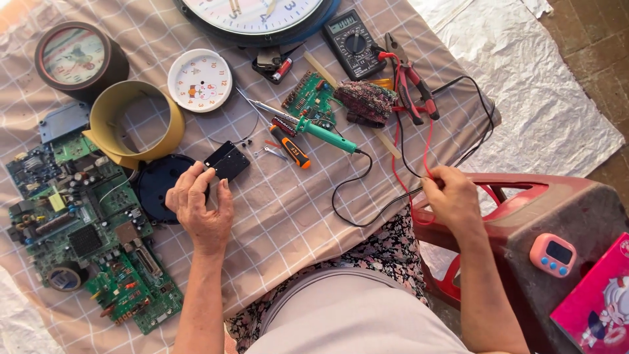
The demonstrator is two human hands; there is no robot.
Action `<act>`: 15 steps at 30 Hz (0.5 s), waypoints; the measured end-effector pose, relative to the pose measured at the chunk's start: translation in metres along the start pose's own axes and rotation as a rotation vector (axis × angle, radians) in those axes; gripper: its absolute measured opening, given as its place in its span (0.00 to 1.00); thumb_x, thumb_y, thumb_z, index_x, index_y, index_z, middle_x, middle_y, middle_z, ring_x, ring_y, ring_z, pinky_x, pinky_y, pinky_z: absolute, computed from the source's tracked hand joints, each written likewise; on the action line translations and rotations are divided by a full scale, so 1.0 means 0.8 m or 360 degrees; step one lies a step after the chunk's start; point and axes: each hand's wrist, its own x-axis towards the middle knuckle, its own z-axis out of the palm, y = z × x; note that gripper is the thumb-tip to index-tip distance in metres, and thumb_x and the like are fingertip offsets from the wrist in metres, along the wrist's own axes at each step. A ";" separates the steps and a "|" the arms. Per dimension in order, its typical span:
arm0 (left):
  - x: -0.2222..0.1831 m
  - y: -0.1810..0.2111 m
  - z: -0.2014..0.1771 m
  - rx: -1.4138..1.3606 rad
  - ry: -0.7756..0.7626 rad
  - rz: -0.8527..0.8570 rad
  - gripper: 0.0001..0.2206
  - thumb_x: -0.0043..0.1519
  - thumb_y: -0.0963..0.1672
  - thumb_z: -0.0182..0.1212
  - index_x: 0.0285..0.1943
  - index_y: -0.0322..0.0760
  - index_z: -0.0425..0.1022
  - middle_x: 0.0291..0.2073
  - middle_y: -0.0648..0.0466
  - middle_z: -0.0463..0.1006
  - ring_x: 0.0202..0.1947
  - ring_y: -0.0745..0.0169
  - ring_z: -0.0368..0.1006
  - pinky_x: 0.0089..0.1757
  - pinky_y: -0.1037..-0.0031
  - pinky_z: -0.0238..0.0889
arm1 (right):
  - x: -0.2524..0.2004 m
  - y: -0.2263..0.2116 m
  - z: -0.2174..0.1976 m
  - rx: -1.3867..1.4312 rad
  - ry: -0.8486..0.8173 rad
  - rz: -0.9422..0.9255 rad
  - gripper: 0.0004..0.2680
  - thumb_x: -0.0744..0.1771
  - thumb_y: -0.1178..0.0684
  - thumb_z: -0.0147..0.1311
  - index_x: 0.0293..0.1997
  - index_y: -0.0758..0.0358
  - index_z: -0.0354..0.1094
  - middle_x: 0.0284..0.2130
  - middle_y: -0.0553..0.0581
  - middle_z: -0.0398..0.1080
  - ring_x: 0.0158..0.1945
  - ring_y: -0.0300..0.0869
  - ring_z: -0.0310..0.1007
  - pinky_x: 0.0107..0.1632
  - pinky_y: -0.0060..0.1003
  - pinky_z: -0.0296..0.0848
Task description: Soldering electronic components on a circuit board and testing them using a digital multimeter.
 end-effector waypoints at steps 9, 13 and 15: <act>0.013 0.119 -0.027 -0.0770 -0.0459 -0.0785 0.09 0.69 0.45 0.55 0.50 0.38 0.78 0.35 0.53 0.82 0.32 0.67 0.77 0.33 0.78 0.71 | -0.067 -0.119 -0.119 0.0982 -0.0361 -0.0708 0.09 0.65 0.61 0.60 0.50 0.65 0.75 0.40 0.56 0.77 0.45 0.39 0.76 0.53 0.30 0.78; 0.048 0.200 -0.022 -0.1220 -0.1542 -0.2147 0.27 0.64 0.51 0.44 0.68 0.36 0.73 0.39 0.48 0.85 0.37 0.61 0.78 0.41 0.71 0.69 | -0.085 -0.205 -0.095 0.0966 -0.0605 -0.1038 0.06 0.64 0.58 0.63 0.44 0.61 0.77 0.34 0.52 0.76 0.36 0.37 0.76 0.42 0.28 0.74; 0.009 0.212 -0.012 -0.2154 -0.1640 -0.2246 0.46 0.52 0.63 0.52 0.78 0.43 0.50 0.45 0.44 0.79 0.36 0.61 0.76 0.39 0.73 0.70 | -0.091 -0.243 -0.080 0.1164 -0.1152 -0.1393 0.03 0.70 0.61 0.53 0.46 0.67 0.70 0.59 0.70 0.69 0.58 0.52 0.77 0.58 0.39 0.74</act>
